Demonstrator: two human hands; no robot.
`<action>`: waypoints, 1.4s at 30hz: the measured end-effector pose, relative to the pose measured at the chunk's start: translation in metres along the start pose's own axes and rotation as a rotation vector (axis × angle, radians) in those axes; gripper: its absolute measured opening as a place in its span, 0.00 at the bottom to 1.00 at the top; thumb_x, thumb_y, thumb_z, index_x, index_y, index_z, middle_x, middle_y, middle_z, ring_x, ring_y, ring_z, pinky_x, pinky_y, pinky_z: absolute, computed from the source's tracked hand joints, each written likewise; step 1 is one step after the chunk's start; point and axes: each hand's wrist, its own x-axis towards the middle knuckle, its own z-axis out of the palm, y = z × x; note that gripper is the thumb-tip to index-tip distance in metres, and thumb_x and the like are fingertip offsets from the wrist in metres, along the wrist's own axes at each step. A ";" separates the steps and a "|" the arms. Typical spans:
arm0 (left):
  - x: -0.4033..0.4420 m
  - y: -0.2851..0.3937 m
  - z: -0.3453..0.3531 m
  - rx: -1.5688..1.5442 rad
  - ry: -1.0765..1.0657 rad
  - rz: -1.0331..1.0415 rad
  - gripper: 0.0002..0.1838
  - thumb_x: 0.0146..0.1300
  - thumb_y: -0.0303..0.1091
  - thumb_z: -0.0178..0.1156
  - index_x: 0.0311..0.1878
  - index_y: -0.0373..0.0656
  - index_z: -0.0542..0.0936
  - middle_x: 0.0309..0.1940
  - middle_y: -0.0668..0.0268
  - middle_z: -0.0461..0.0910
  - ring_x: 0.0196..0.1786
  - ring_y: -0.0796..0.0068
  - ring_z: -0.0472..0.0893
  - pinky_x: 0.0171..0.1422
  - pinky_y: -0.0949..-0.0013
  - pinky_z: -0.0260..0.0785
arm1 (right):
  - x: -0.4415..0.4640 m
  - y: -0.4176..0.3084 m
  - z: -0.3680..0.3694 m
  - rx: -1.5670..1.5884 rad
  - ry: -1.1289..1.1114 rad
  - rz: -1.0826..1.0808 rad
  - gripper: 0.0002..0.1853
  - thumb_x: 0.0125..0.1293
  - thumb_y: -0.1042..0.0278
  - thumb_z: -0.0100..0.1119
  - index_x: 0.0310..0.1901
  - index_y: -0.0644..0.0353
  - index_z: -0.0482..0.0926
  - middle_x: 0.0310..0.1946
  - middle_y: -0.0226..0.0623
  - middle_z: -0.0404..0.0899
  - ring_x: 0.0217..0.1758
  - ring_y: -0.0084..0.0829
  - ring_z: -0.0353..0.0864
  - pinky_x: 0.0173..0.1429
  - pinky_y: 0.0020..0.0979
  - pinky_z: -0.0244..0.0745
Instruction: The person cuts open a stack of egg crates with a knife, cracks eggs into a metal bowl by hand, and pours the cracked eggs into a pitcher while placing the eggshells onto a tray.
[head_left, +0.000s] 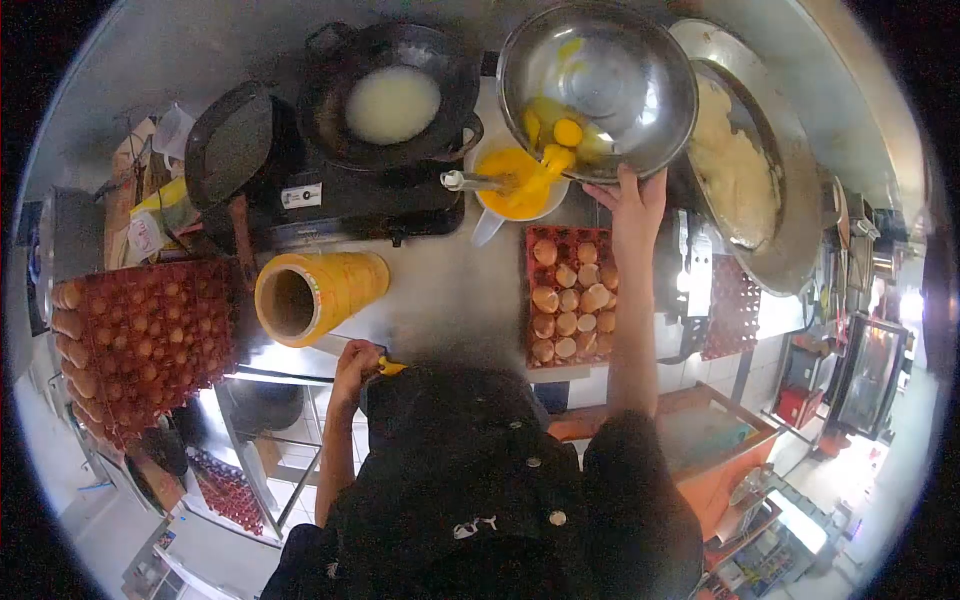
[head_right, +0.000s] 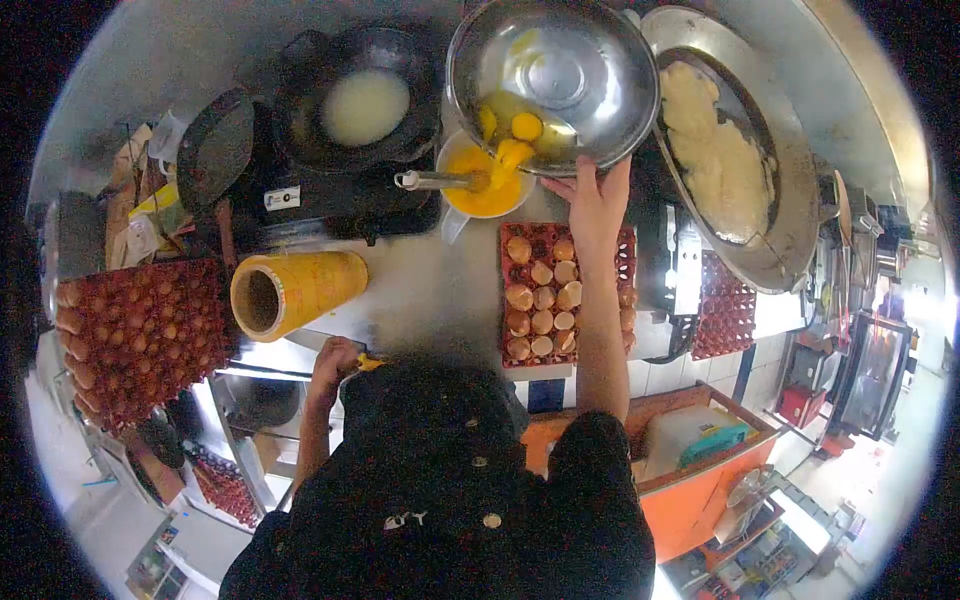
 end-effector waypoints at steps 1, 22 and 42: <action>0.000 0.000 -0.001 0.000 -0.002 -0.005 0.12 0.69 0.39 0.61 0.50 0.46 0.74 0.42 0.69 0.80 0.41 0.78 0.78 0.49 0.72 0.73 | 0.000 -0.001 0.000 -0.011 0.001 0.017 0.23 0.75 0.78 0.43 0.69 0.59 0.54 0.60 0.47 0.70 0.49 0.44 0.85 0.47 0.40 0.90; 0.015 -0.010 0.002 0.251 -0.094 0.113 0.12 0.67 0.33 0.60 0.51 0.41 0.75 0.36 0.70 0.77 0.38 0.79 0.77 0.41 0.74 0.70 | -0.001 0.015 0.002 0.061 0.067 -0.049 0.25 0.76 0.76 0.46 0.70 0.57 0.53 0.61 0.47 0.69 0.50 0.43 0.85 0.52 0.42 0.87; 0.014 -0.020 -0.007 0.285 -0.124 0.118 0.14 0.68 0.38 0.61 0.50 0.41 0.75 0.40 0.69 0.78 0.44 0.78 0.76 0.51 0.73 0.71 | -0.001 0.022 0.022 0.203 0.029 -0.027 0.30 0.75 0.79 0.45 0.73 0.54 0.47 0.66 0.46 0.65 0.57 0.44 0.81 0.57 0.44 0.85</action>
